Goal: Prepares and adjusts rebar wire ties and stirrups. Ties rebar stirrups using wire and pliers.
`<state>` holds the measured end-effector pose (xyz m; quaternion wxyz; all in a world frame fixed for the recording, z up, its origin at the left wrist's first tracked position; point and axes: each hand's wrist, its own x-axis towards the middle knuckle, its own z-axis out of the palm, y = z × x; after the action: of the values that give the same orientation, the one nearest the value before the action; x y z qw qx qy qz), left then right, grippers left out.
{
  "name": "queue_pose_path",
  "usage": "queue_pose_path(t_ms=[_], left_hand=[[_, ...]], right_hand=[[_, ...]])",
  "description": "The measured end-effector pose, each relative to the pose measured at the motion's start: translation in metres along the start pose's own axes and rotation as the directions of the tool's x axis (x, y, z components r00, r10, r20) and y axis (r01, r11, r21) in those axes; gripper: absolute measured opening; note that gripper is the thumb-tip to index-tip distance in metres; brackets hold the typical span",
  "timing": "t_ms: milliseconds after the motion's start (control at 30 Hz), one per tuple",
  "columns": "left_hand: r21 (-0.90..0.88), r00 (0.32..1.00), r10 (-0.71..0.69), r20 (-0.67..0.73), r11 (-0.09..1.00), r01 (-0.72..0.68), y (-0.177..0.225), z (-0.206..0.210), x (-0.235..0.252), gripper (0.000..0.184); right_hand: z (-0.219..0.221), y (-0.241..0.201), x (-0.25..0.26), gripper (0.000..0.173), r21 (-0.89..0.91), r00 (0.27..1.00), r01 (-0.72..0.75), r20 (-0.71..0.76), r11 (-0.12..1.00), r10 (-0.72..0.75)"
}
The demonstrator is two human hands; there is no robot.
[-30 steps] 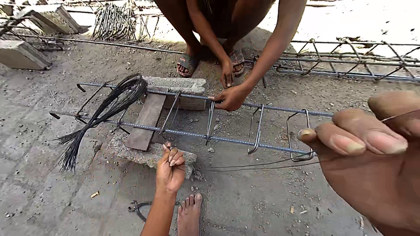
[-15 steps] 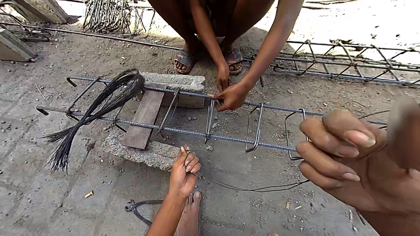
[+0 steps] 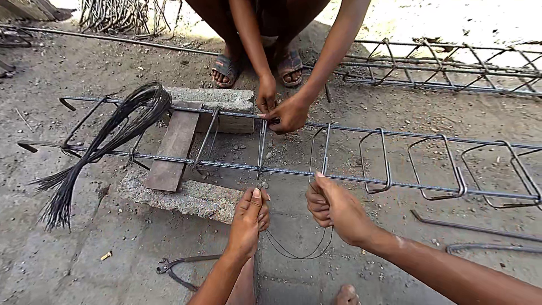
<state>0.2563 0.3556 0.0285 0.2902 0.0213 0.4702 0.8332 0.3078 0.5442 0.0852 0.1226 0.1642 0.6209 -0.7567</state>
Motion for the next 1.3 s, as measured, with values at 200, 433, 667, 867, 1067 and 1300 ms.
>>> queue_pose_path(t_ms=[200, 433, 667, 867, 1067, 1300], left_hand=[[0.041, 0.995, -0.098, -0.017, 0.994, 0.099, -0.031, 0.03, 0.007, 0.026], [0.015, 0.992, -0.094, -0.088, 0.995, 0.096, -0.045, 0.039, 0.008, 0.025], [-0.094, 0.99, -0.061, -0.128, 0.994, 0.049, -0.052, 0.039, 0.011, 0.025], [-0.142, 0.954, 0.065, -0.293, 0.984, -0.111, -0.023, 0.027, 0.015, 0.027], [-0.246, 0.93, 0.047, -0.365, 0.958, -0.145, -0.003, 0.025, 0.012, 0.026], [-0.592, 0.962, 0.057, -0.268, 0.778, -0.211, 0.026, 0.009, 0.022, 0.041]], right_hand=[[0.01, 0.027, 0.01, 0.041, -0.206, 0.991, -0.073, -0.123, 0.976, 0.049], [0.006, 0.042, 0.011, 0.045, -0.242, 0.988, -0.069, -0.152, 0.968, 0.032], [0.007, 0.038, 0.012, 0.046, -0.414, 0.988, -0.148, -0.111, 0.898, 0.112], [0.006, 0.055, 0.006, 0.043, -0.256, 0.985, -0.069, 0.133, 0.964, 0.106], [0.015, 0.044, 0.004, 0.046, -0.437, 0.987, -0.035, 0.124, 0.899, 0.099], [0.012, 0.074, 0.004, 0.049, -0.673, 0.919, 0.362, 0.144, 0.645, -0.366]])
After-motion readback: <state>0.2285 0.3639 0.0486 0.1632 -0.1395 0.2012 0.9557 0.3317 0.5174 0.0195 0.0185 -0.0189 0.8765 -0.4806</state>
